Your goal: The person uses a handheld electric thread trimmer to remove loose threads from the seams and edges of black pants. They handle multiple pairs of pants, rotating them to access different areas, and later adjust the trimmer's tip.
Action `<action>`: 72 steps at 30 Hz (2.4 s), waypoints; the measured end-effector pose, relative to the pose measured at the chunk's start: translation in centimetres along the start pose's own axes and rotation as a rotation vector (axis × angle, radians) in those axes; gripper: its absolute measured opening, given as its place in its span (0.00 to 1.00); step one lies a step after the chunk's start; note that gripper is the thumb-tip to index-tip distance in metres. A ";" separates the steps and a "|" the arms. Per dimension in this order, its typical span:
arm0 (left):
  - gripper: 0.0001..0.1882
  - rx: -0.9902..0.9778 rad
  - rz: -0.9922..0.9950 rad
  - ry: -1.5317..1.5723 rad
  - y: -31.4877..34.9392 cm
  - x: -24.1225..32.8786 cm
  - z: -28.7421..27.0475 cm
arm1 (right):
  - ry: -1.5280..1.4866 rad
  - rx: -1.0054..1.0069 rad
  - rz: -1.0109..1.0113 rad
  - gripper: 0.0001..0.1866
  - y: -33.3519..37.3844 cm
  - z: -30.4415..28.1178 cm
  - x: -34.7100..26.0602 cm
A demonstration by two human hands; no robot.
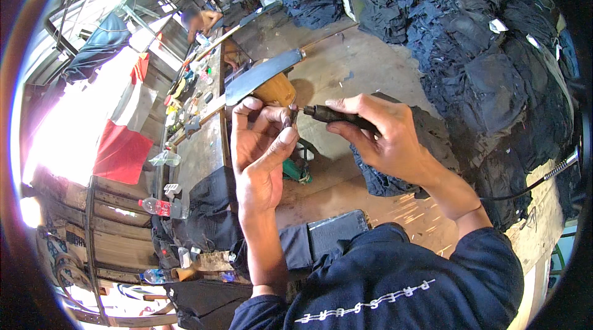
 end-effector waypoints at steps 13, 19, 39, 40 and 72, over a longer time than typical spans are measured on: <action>0.32 -0.093 -0.122 -0.163 3.1 -0.8 -4.8 | 0.232 0.220 -0.124 0.16 -1.2 -0.2 1.7; 0.28 -0.113 -0.142 -0.815 2.5 0.4 -5.2 | 0.253 0.312 -0.279 0.15 -2.4 -1.4 2.4; 0.07 0.175 0.009 -0.285 -3.3 -1.2 1.9 | 0.467 0.124 -0.485 0.22 -2.7 -2.8 1.2; 0.06 0.173 0.016 -0.194 -3.1 -1.4 1.8 | 0.474 0.125 -0.465 0.23 -2.6 -2.6 1.2; 0.34 -0.045 0.303 -0.298 -1.9 2.3 2.8 | 0.361 0.232 -0.611 0.23 -3.7 -3.3 -0.2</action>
Point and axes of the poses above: each hand's wrist, its own y-axis away from the middle knuckle, its own z-axis out of the palm, x = y × z, the point moved 1 cm from there along -y, towards the middle knuckle, and after that the axes turned 7 degrees about -y, right-handed, at the moved point
